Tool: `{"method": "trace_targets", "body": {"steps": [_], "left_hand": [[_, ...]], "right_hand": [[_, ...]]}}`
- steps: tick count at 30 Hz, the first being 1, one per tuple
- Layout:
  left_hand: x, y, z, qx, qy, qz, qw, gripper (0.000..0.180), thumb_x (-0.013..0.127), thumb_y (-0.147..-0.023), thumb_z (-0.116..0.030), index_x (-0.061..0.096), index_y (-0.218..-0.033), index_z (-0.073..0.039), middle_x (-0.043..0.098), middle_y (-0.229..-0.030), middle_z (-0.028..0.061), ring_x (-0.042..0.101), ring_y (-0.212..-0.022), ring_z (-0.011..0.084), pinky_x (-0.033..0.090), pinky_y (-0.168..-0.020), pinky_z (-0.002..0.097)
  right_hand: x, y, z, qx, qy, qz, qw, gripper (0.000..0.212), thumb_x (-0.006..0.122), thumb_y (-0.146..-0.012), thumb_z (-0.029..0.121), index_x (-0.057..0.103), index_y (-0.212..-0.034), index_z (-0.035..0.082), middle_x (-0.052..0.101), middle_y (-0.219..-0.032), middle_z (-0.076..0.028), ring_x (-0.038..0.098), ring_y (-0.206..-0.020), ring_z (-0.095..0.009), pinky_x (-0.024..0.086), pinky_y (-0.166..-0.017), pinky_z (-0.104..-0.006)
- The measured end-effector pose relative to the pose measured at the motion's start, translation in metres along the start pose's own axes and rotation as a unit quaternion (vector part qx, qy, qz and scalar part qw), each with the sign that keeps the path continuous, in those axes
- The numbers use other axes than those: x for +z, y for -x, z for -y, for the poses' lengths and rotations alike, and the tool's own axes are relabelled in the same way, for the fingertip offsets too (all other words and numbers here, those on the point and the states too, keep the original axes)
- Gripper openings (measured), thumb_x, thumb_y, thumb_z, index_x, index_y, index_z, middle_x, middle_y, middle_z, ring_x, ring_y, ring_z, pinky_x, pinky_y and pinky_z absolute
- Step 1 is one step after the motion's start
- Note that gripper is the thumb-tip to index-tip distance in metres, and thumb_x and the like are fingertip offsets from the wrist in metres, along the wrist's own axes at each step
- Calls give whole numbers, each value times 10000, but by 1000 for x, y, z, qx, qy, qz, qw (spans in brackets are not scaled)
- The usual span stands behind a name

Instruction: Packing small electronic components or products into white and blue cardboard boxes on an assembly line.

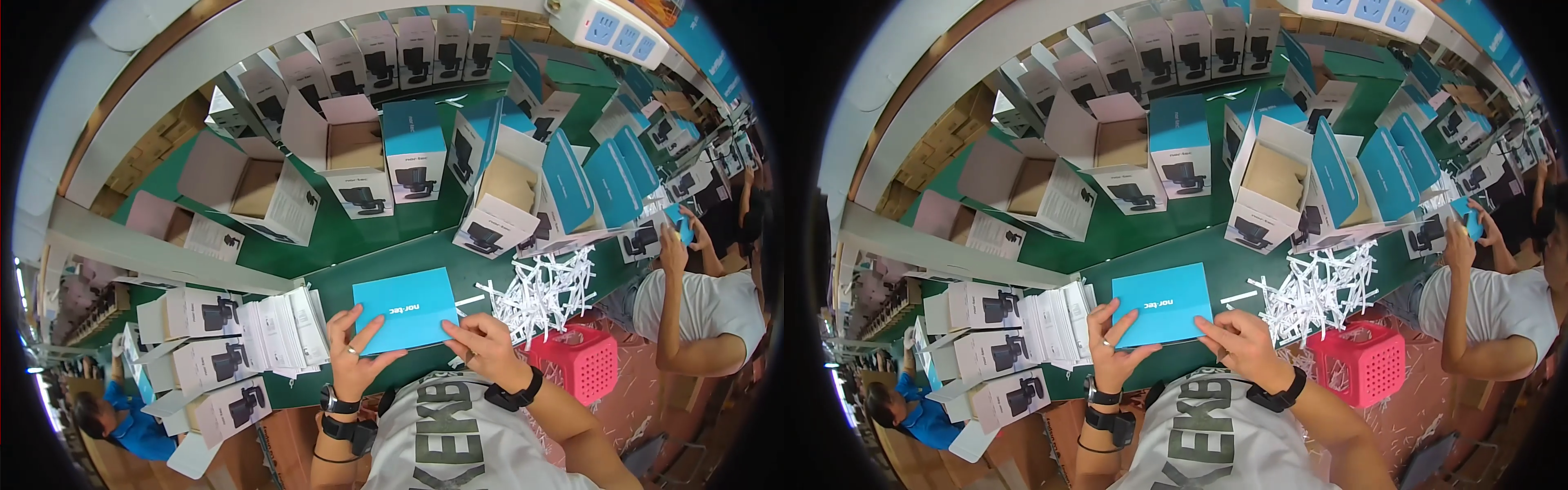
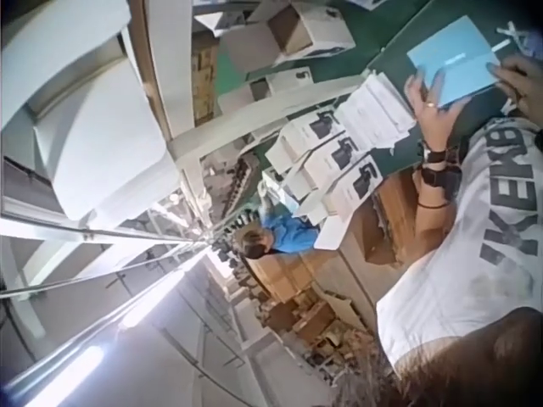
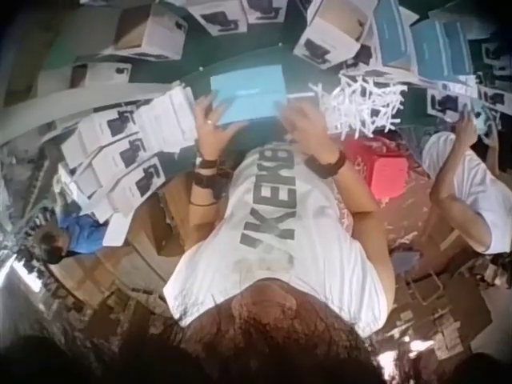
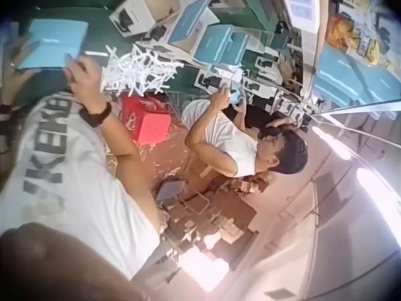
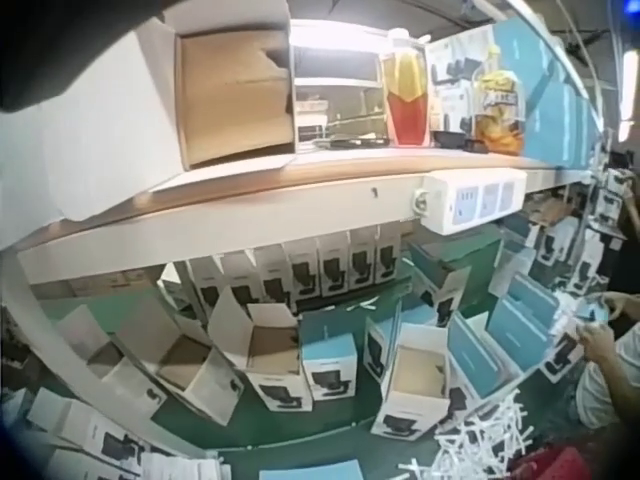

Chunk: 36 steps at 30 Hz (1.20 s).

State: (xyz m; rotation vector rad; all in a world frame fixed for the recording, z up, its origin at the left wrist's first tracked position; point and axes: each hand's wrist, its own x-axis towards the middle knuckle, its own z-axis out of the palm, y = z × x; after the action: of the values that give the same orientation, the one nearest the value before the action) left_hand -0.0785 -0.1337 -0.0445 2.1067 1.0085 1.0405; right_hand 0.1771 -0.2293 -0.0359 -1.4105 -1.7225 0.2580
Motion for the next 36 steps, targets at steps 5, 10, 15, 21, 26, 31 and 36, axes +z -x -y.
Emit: {"method": "trace_targets", "body": {"steps": [5,10,15,21,26,31,36], "left_hand": [[-7,-5,13,74,-78,35,994,765,988,-570,-347,757,-1275,-161,588,-1371,131,551,-1176,380,532,-958,480],[-14,-4,23,86,-79,43,992,780,985,-549,-367,763,-1268,-164,578,-1381,139,534,-1211,388,533,-961,482],[-7,-2,20,76,-54,48,994,766,973,-606,-374,740,-1307,-170,546,-1421,152,517,-1228,403,518,-986,505],[-28,-21,4,135,-148,141,970,760,893,-758,-446,654,-1424,-168,484,-1506,173,455,-1349,449,445,-1114,551],[-19,-49,-31,126,-234,249,931,842,834,-814,-477,539,-1532,-149,416,-1604,191,357,-1482,462,337,-1217,560],[15,-41,-27,149,-241,316,905,973,833,-804,-473,406,-1606,-125,311,-1677,227,291,-1535,478,268,-1251,574],[21,-32,-18,172,-291,298,893,1012,828,-804,-499,374,-1621,-112,256,-1688,285,268,-1541,498,257,-1249,585]], "right_hand": [[4,0,-4,4,-50,-13,999,502,884,-750,29,775,-1233,117,618,-882,-39,570,-623,-166,479,-543,-302],[14,0,-1,-23,-41,-23,999,489,874,-760,18,779,-1232,105,599,-888,-45,542,-627,-159,439,-535,-285],[15,14,-9,3,-42,-13,999,501,867,-760,15,775,-1245,97,592,-910,-52,522,-632,-155,416,-524,-278],[0,9,-7,-26,11,25,999,504,850,-772,44,757,-1263,111,610,-932,-61,561,-638,-174,468,-541,-315],[3,5,-9,-76,60,15,995,487,824,-780,55,743,-1260,67,692,-1187,-109,634,-698,-198,488,-555,-313],[14,26,-22,-64,-23,67,995,469,795,-784,53,737,-1249,31,690,-1390,-113,701,-723,-193,524,-571,-309],[18,18,-22,-76,-10,31,997,412,758,-818,14,752,-1228,54,716,-1350,-94,696,-671,-167,510,-546,-283]]}}
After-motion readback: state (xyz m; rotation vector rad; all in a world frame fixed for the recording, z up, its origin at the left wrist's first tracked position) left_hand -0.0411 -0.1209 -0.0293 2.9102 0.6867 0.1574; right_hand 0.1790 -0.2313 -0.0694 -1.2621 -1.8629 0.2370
